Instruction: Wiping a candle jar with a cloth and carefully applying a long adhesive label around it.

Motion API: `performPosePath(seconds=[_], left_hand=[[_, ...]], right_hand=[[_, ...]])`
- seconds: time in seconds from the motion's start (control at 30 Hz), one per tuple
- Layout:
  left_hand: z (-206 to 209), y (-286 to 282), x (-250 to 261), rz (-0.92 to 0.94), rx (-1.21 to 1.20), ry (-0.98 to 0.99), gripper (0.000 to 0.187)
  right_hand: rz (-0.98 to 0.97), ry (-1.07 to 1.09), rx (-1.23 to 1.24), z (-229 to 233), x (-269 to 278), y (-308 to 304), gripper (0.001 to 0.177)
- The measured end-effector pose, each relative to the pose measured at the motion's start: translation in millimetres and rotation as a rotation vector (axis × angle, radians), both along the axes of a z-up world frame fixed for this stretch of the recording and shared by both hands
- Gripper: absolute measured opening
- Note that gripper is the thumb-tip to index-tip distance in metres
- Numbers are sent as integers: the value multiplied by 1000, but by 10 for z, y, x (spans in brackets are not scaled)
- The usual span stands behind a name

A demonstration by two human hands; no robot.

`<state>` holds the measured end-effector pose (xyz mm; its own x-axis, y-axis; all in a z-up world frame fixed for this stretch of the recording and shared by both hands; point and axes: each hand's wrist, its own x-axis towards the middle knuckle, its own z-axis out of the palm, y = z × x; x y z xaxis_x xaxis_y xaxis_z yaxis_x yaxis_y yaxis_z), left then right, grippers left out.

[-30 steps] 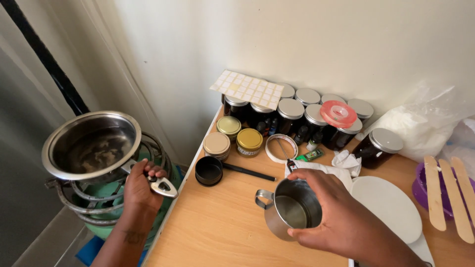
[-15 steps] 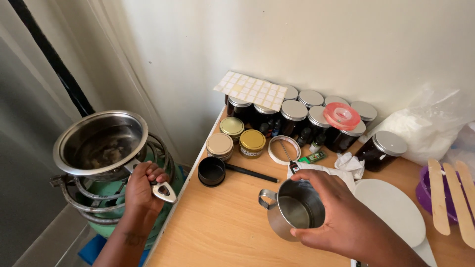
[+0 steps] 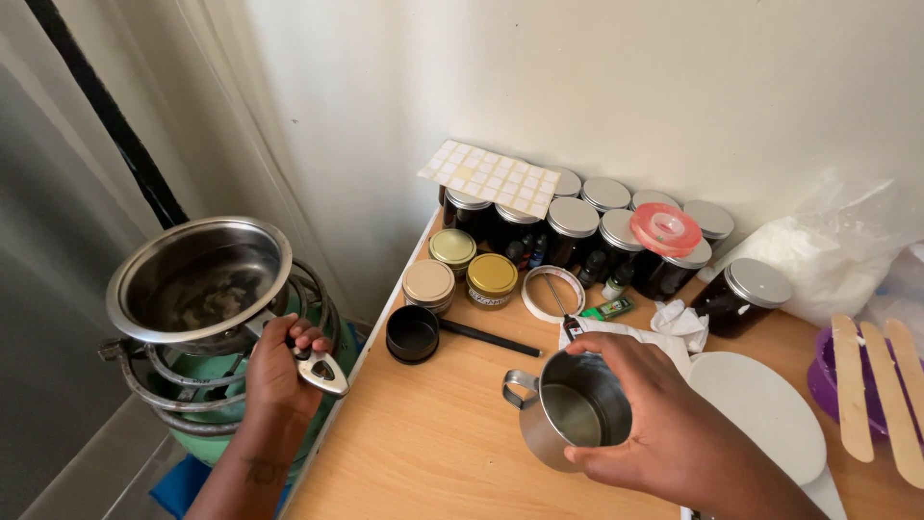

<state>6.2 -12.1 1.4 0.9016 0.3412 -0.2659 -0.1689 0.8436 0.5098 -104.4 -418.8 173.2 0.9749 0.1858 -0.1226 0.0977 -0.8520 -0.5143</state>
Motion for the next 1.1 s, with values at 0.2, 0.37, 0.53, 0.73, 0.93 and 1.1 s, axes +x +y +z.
performPosePath(seconds=[0.2,0.37,0.53,0.73,0.93,1.1], left_hand=[[-57,98,16,-20,-64,-54,26],[86,7,-97,2,46,25,28],[79,21,-121,57,81,67,32],[63,47,-138,25,68,72,36],[80,80,-140,71,99,94,31],[47,128,-105,43,75,64,38]], right_hand=[[10,3,10,24,-21,17,96],[-22,34,2,48,-21,40,95],[-39,63,-17,55,7,47,95],[-108,129,-42,71,21,89,96],[-40,55,-21,5,64,74,96],[-57,74,-37,17,51,83,94]])
